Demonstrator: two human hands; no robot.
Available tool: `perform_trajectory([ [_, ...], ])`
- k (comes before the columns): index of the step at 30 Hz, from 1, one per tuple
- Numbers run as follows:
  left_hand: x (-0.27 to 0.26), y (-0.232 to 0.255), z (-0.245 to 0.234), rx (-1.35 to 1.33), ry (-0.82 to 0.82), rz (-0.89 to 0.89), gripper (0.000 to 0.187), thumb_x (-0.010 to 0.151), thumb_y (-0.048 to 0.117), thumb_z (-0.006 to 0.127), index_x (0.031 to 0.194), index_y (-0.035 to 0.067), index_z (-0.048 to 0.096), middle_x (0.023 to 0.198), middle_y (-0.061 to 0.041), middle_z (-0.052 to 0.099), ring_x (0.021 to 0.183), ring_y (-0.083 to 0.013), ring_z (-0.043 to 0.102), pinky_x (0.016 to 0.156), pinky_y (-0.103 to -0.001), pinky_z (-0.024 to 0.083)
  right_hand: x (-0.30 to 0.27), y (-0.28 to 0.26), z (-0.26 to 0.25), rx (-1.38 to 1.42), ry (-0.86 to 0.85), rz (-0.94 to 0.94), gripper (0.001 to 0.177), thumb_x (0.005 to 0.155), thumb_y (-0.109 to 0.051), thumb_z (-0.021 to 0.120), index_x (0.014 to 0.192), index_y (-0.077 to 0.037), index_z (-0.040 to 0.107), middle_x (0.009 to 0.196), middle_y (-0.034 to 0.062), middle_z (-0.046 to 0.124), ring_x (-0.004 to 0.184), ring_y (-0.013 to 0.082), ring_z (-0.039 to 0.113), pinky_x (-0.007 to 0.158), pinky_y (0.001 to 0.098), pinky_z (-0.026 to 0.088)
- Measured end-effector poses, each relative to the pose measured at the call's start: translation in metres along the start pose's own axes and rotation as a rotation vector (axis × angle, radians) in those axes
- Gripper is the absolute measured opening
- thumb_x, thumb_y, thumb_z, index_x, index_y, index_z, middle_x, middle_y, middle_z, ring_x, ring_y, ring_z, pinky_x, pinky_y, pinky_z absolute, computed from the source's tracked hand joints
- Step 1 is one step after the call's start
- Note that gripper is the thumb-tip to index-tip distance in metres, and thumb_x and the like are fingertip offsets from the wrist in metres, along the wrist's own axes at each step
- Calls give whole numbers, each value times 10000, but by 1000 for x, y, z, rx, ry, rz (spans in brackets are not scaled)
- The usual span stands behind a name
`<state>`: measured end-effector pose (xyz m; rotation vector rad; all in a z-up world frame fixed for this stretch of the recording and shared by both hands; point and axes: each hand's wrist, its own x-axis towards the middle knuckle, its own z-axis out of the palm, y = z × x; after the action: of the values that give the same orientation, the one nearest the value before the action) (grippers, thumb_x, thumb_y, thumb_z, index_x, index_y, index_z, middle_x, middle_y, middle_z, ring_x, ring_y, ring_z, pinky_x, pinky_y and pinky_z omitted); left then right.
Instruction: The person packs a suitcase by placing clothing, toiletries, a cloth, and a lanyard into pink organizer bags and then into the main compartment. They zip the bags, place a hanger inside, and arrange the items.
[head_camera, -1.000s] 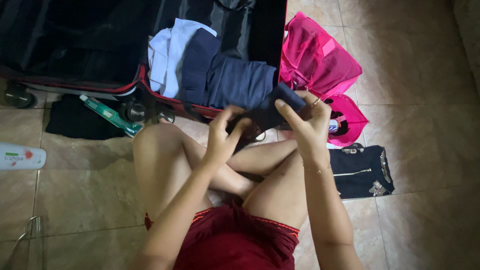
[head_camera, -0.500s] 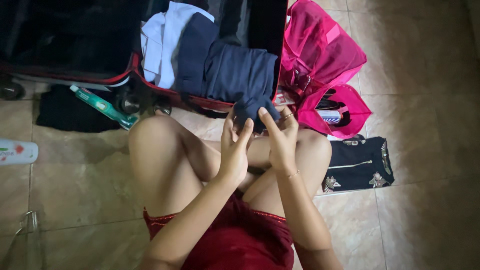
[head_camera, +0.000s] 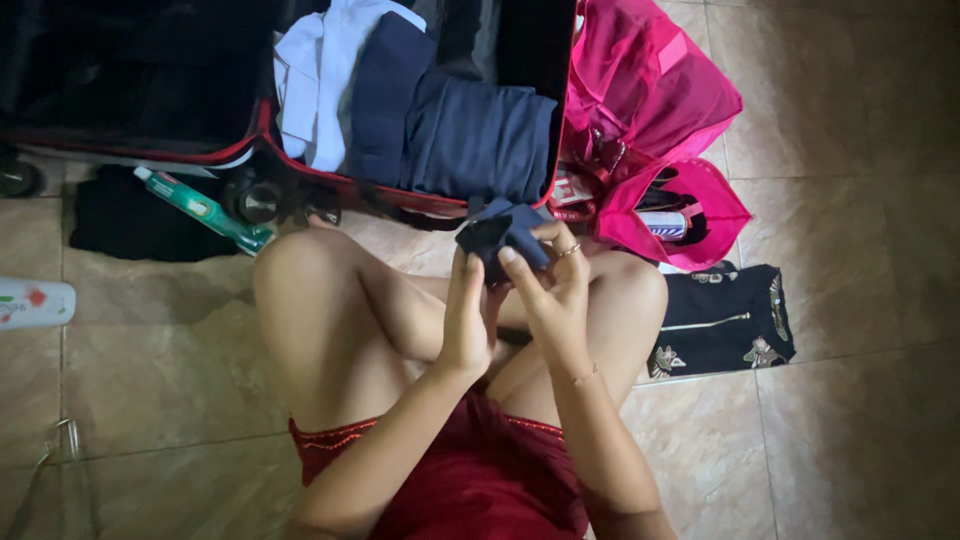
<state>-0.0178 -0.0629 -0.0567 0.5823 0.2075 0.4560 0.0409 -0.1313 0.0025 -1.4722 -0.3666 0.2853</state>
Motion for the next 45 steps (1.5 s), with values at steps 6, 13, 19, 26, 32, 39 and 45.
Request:
perform_trajectory([
  [6,-23,-8,-4,91,-56,145,604,1073,417,511,1547,80,352,1488,-61,502,1367,-129,525,1162,-294,436,-22,9,-1,129,10,84,78,1013,-57,673,1031,-34,601,962,-15,577,893,54,527,809,207,452],
  [13,-24,-30,-32,130,157,77,375,1053,158,706,1336,-44,564,1171,-80,636,1015,-137,590,886,-307,488,-26,17,-11,-452,38,-175,110,926,-93,745,933,-57,641,1092,20,502,957,100,469,772,233,387],
  [19,-18,-9,-27,-65,198,-22,394,1000,214,648,1316,-11,575,1219,-80,681,1081,-150,668,960,-319,536,-48,59,-31,36,148,82,290,1109,-259,700,1022,-8,586,885,13,485,780,84,430,768,250,372],
  [26,-24,-11,-30,-81,224,-166,392,989,204,661,1318,13,570,1224,-75,670,1078,-153,660,931,-330,534,-37,75,-41,615,133,482,370,971,-320,629,1222,-49,651,1170,15,738,1046,126,692,926,297,537],
  [32,-22,-42,-46,186,415,-15,348,1033,174,671,1306,-27,593,1157,-77,666,1007,-139,634,874,-292,523,-31,67,-36,-102,108,88,143,977,-24,731,1117,-8,756,1026,38,745,937,110,632,852,283,529],
  [39,-22,-54,-52,354,407,-16,344,1012,147,621,1325,16,570,1225,-82,688,1086,-153,668,861,-297,547,-29,34,-11,-845,-4,-503,571,699,63,706,1240,-117,717,1184,104,735,1045,322,654,941,389,555],
  [45,-23,-40,-35,366,146,10,705,986,64,616,1610,87,290,1568,-98,424,1422,-206,433,1180,-344,346,-28,36,-24,-836,-19,-277,486,839,49,705,1296,-115,721,1187,116,721,988,320,658,903,384,538],
])
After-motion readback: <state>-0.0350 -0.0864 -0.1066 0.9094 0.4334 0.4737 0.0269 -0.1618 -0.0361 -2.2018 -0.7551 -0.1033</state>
